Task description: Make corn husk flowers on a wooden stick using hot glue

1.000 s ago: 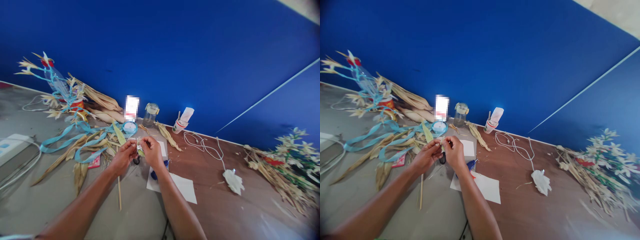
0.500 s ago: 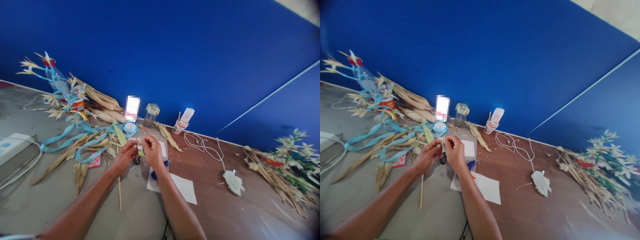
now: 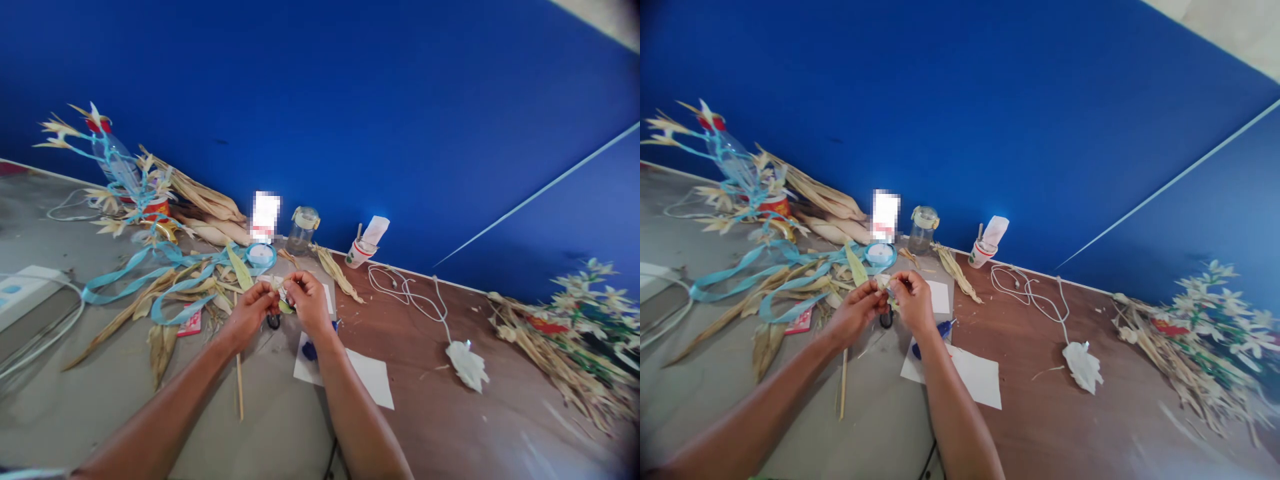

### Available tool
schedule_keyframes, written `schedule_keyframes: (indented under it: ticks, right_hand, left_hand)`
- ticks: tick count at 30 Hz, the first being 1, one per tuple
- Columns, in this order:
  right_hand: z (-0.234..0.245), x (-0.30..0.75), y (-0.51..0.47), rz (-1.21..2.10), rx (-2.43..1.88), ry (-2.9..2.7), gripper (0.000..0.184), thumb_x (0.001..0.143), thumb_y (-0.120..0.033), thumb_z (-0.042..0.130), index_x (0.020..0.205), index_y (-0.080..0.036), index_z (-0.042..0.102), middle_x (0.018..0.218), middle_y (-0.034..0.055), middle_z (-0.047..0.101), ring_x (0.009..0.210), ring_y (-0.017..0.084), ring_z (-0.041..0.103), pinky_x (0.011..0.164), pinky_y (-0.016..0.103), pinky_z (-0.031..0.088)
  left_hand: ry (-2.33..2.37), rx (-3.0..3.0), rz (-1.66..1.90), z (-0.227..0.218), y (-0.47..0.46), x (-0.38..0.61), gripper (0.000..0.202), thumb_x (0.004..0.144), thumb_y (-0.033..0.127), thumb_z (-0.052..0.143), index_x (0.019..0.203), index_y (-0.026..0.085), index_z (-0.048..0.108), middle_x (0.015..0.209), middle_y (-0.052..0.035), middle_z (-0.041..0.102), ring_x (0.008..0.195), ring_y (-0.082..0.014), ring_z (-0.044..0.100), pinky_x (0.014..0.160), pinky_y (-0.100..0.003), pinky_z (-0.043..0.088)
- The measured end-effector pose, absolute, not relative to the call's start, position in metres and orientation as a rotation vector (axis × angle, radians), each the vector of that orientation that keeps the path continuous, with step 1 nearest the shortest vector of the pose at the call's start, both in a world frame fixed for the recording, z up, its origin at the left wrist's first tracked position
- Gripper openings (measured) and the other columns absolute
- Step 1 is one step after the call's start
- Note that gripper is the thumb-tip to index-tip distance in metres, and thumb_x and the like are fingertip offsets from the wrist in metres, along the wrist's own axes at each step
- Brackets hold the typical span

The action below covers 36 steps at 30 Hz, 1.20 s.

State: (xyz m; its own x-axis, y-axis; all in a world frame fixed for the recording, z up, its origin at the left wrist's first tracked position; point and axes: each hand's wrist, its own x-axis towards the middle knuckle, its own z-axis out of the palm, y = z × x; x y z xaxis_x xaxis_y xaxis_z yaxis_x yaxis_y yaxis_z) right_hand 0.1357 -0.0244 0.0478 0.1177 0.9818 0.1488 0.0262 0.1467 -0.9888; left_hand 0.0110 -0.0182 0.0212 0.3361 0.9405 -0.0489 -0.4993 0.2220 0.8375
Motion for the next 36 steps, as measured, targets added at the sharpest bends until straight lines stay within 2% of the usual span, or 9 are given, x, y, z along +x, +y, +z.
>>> schedule_keyframes:
  ticks: [5,10,13,19,25,27,31,36]
  right_hand:
    - [0.0436,0.1394,-0.0203,1.19,-1.037,-1.113,0.013,0.069,-0.029,0.06,0.073,-0.017,0.056,0.054,-0.0063,0.046,0.046,0.006,0.038,0.047,0.019,0.033]
    - [0.0438,0.1398,-0.0204,1.272,-0.994,-1.03,0.016,0.065,-0.03,0.064,0.072,-0.018,0.055,0.057,-0.0056,0.046,0.047,0.006,0.037,0.046,0.019,0.03]
    - [0.0444,0.1401,-0.0207,1.296,-0.983,-1.047,0.015,0.066,-0.03,0.064,0.072,-0.019,0.056,0.059,-0.0048,0.048,0.048,0.006,0.036,0.047,0.02,0.029]
    - [0.0465,0.1408,-0.0218,1.312,-1.043,-1.071,0.016,0.063,-0.031,0.065,0.071,-0.019,0.058,0.059,-0.0035,0.052,0.048,0.007,0.034,0.047,0.021,0.027]
    - [0.0437,0.1418,-0.0228,1.361,-1.003,-1.099,0.015,0.064,-0.029,0.067,0.072,-0.018,0.061,0.061,-0.0028,0.053,0.051,0.007,0.037,0.049,0.02,0.029]
    - [0.0441,0.1416,-0.0227,1.364,-1.018,-1.079,0.019,0.064,-0.03,0.067,0.078,-0.018,0.061,0.065,-0.0023,0.054,0.051,0.007,0.038,0.049,0.02,0.03]
    - [0.0467,0.1394,-0.0222,1.311,-1.076,-1.02,0.027,0.065,-0.034,0.065,0.087,-0.019,0.06,0.067,-0.0027,0.053,0.05,0.007,0.04,0.049,0.02,0.034]
    - [0.0448,0.1325,-0.0241,1.14,-1.218,-1.158,0.019,0.067,-0.032,0.062,0.077,-0.017,0.061,0.06,-0.0036,0.05,0.049,0.007,0.038,0.046,0.019,0.033]
  left_hand:
    - [0.565,0.739,1.066,0.0274,-0.0193,0.0102,0.008,0.073,0.017,0.063,0.07,0.015,0.056,0.057,0.0037,0.046,0.05,-0.0059,0.038,0.054,-0.019,0.037]
    - [0.484,0.643,1.023,0.0267,-0.0171,0.0073,0.006,0.073,0.014,0.061,0.078,0.013,0.059,0.058,0.0029,0.044,0.05,-0.0064,0.038,0.051,-0.019,0.035]
    - [0.459,0.607,1.002,0.0267,-0.0167,0.0067,0.005,0.073,0.016,0.062,0.076,0.012,0.058,0.058,0.0024,0.044,0.05,-0.0065,0.038,0.05,-0.02,0.035]
    - [0.471,0.588,0.935,0.0282,-0.0174,0.0046,0.017,0.075,0.026,0.064,0.071,0.013,0.054,0.057,0.0033,0.042,0.049,-0.006,0.037,0.049,-0.019,0.035]
    - [0.475,0.694,0.852,0.0283,-0.0169,0.0012,0.016,0.072,0.022,0.068,0.069,0.012,0.055,0.053,0.0062,0.035,0.046,-0.0035,0.031,0.046,-0.017,0.031]
    - [0.499,0.718,0.873,0.0289,-0.0171,0.0023,0.017,0.071,0.023,0.068,0.069,0.013,0.056,0.052,0.0068,0.034,0.044,-0.0032,0.029,0.045,-0.017,0.03]
    - [0.662,0.725,1.044,0.0285,-0.0161,0.0064,0.02,0.068,0.026,0.071,0.067,0.014,0.056,0.051,0.0067,0.04,0.042,-0.0028,0.03,0.043,-0.017,0.03]
    - [0.8,0.8,1.163,0.0264,-0.0153,0.0091,0.02,0.065,0.029,0.072,0.066,0.015,0.058,0.056,0.0049,0.049,0.046,-0.0043,0.039,0.045,-0.018,0.032]
